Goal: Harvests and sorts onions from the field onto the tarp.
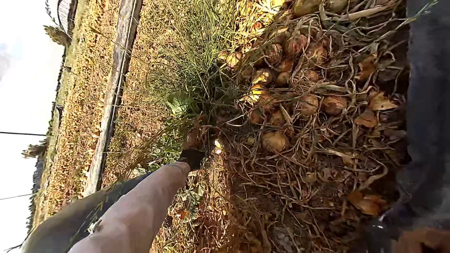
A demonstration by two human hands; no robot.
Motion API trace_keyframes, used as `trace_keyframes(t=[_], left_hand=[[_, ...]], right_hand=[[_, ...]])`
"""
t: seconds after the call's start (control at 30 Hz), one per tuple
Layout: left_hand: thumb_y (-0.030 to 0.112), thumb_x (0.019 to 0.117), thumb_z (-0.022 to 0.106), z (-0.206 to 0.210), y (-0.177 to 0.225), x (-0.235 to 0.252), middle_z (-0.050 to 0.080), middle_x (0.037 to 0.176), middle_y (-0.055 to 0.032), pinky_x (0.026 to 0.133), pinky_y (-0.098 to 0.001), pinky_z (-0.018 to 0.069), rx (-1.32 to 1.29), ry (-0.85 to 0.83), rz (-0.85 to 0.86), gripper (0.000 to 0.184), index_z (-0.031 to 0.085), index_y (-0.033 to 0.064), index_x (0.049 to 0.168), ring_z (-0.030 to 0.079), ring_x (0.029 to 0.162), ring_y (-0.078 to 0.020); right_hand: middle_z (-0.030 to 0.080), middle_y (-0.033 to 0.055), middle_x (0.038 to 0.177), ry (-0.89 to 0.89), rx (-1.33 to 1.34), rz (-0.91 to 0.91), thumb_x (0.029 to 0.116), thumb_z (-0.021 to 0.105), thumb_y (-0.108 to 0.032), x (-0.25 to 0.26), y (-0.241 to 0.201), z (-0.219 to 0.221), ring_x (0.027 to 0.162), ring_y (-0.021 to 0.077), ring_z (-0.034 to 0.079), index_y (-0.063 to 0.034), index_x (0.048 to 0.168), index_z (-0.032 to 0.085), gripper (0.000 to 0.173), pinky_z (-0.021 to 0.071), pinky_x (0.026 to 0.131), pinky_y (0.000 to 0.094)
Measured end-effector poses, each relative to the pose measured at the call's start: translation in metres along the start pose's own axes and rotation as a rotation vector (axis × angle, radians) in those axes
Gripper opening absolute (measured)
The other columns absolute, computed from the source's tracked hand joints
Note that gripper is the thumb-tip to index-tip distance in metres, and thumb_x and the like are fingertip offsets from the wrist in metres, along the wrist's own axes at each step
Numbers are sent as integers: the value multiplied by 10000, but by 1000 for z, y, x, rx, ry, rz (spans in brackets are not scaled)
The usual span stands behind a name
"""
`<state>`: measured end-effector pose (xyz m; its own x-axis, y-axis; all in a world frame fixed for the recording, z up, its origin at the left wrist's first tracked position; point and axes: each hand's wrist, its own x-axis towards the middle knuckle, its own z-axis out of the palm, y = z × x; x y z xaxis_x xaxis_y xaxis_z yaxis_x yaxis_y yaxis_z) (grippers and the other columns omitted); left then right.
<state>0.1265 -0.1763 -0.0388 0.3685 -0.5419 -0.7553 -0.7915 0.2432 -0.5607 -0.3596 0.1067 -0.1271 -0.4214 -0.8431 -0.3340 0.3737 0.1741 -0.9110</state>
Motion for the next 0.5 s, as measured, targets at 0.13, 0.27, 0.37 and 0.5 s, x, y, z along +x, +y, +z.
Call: trace_keyframes(t=[0.13, 0.27, 0.37, 0.5], left_hand=[[288, 922, 715, 12, -1, 10, 550, 1443, -252, 1041, -700, 436, -135, -33, -131, 518, 612, 58, 1375, 517, 1337, -465], [457, 894, 707, 4, 1, 21, 653, 1294, -228, 964, -679, 503, -111, 12, -76, 529, 692, 51, 1232, 629, 1199, -428], [506, 926, 627, 10, 23, 19, 685, 1214, -215, 928, -667, 514, -177, 151, 85, 542, 661, 123, 1309, 652, 1133, -423], [462, 960, 632, -3, 80, -22, 714, 1119, -150, 900, -623, 540, -324, 227, 307, 427, 685, 142, 1238, 684, 1055, -361]], right_hand=[[523, -103, 578, 90, -57, 169, 1113, 265, -281, 0, 9, 5, 422, 55, 501, -148, 976, 501, 304, 470, 385, 252], [475, -100, 559, 173, -133, 257, 1111, 245, -281, 8, 11, 14, 399, 47, 459, -120, 987, 473, 305, 432, 369, 231], [478, -91, 583, 148, -151, 234, 1113, 304, -408, 7, 44, -5, 411, 73, 453, -178, 1004, 521, 334, 426, 358, 278], [485, -95, 584, 203, -197, 240, 1105, 354, -386, 8, 37, 6, 419, 70, 465, -184, 995, 550, 303, 425, 362, 275]])
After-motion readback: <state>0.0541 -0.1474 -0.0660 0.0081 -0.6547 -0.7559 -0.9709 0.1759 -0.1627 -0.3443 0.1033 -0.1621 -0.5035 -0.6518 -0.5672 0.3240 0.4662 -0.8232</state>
